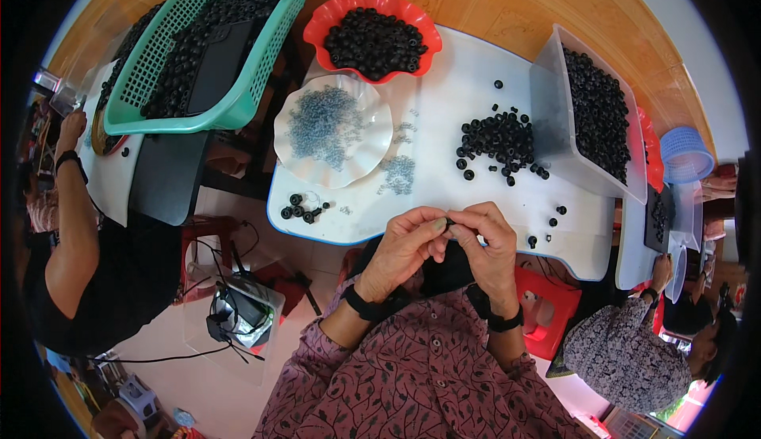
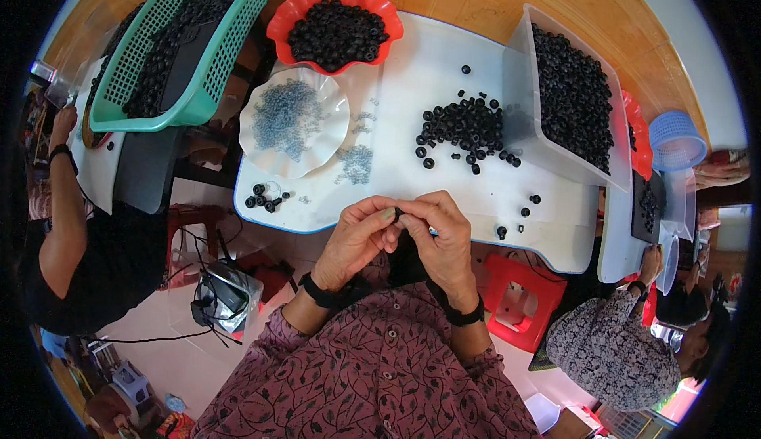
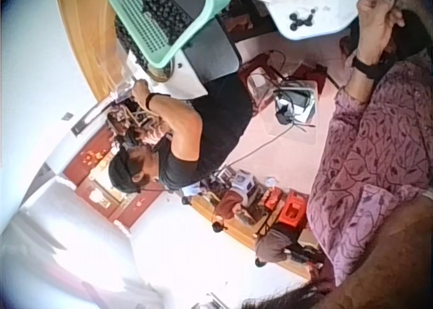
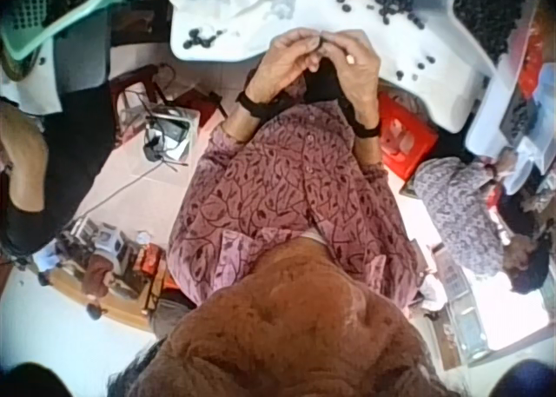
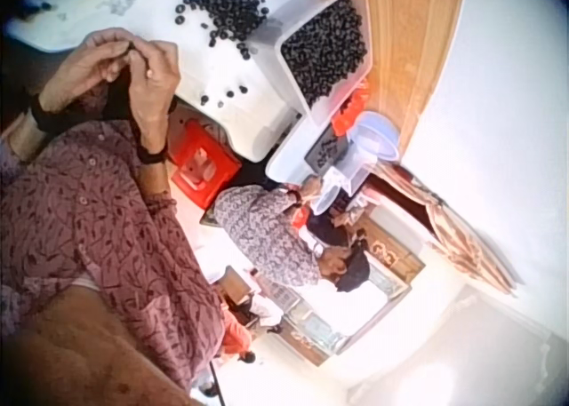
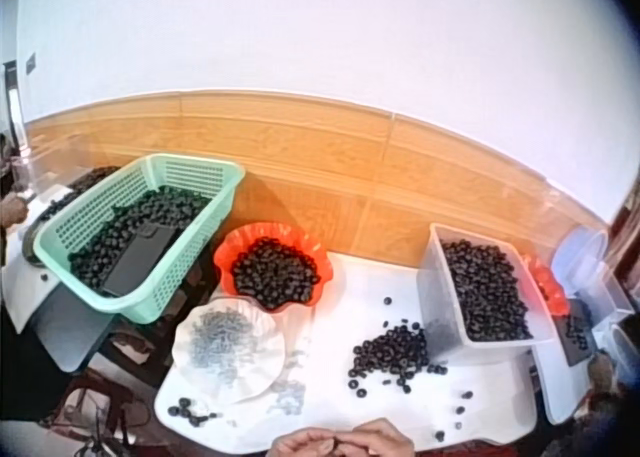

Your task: Assembling small black plastic circular components with silver inserts by hand.

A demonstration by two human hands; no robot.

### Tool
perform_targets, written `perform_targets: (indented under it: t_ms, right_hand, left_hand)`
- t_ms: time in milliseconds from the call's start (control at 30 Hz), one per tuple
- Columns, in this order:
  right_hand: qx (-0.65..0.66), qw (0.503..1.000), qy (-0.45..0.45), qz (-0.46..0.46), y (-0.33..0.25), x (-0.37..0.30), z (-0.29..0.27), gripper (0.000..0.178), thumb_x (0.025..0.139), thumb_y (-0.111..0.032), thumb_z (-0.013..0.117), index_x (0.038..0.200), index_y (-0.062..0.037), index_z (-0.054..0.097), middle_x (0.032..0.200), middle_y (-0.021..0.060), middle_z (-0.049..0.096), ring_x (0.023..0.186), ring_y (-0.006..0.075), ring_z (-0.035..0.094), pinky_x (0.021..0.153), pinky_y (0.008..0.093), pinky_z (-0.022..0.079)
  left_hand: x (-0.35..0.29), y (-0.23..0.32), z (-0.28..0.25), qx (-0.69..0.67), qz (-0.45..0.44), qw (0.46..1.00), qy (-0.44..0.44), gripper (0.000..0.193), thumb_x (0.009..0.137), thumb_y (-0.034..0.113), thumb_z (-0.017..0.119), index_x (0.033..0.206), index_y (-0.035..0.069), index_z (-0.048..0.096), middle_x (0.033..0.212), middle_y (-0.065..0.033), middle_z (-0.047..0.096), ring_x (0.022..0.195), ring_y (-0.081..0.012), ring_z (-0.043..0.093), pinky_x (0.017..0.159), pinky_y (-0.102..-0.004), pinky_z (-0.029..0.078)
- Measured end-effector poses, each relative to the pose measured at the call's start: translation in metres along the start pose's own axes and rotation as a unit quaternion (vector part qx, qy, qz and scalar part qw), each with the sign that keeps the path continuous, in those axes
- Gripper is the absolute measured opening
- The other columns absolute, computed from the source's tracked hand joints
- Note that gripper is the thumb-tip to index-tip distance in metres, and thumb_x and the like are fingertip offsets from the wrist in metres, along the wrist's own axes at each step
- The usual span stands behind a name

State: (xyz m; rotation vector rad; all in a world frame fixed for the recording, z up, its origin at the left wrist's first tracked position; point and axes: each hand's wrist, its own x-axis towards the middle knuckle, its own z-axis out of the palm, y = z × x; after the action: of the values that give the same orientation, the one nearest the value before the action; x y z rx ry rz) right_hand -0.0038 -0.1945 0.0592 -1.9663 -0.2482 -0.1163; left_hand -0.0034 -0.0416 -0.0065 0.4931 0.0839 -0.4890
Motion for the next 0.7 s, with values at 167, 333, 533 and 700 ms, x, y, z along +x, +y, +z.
perform_targets:
  t_ms: [167, 333, 533, 700]
  right_hand:
    - [-0.003, 1.000, -0.012, -0.023, 0.010, 0.000, -0.007, 0.021, 0.082, 0.003, 0.070, 0.102, -0.0035, 0.071, 0.091, 0.0063, 0.060, 0.080, 0.0140, 0.062, 0.070, 0.0243, 0.051]
    - [0.042, 0.999, -0.017, 0.008, 0.004, 0.000, -0.008, 0.021, 0.081, 0.002, 0.073, 0.101, -0.0027, 0.071, 0.091, 0.0060, 0.060, 0.082, 0.0135, 0.062, 0.070, 0.0238, 0.051]
    - [0.104, 0.995, 0.010, 0.008, 0.014, -0.006, -0.009, 0.019, 0.082, 0.003, 0.071, 0.100, -0.0010, 0.069, 0.094, 0.0054, 0.059, 0.082, 0.0120, 0.060, 0.070, 0.0227, 0.050]
    - [0.134, 0.990, 0.038, 0.018, 0.013, -0.011, -0.007, 0.017, 0.083, 0.004, 0.071, 0.099, -0.0002, 0.069, 0.096, 0.0049, 0.059, 0.085, 0.0115, 0.059, 0.072, 0.0220, 0.048]
  left_hand:
    - [-0.002, 0.002, 0.001, -0.034, -0.041, 0.999, -0.003, 0.019, 0.095, 0.008, 0.059, 0.111, -0.002, 0.062, 0.085, -0.0102, 0.066, 0.061, -0.0118, 0.062, 0.054, -0.0240, 0.050]
    - [-0.004, 0.000, 0.001, -0.059, -0.046, 0.997, -0.016, 0.021, 0.095, 0.008, 0.059, 0.113, -0.003, 0.063, 0.086, -0.0118, 0.067, 0.059, -0.0127, 0.062, 0.053, -0.0239, 0.049]
    - [-0.004, -0.005, 0.007, -0.059, -0.017, 0.998, -0.033, 0.025, 0.096, 0.008, 0.058, 0.119, -0.004, 0.061, 0.092, -0.0113, 0.067, 0.075, -0.0135, 0.065, 0.065, -0.0265, 0.056]
    - [-0.004, -0.001, 0.009, -0.088, -0.010, 0.995, -0.050, 0.029, 0.098, 0.008, 0.055, 0.124, -0.004, 0.059, 0.105, -0.0125, 0.067, 0.089, -0.0162, 0.068, 0.082, -0.0324, 0.060]
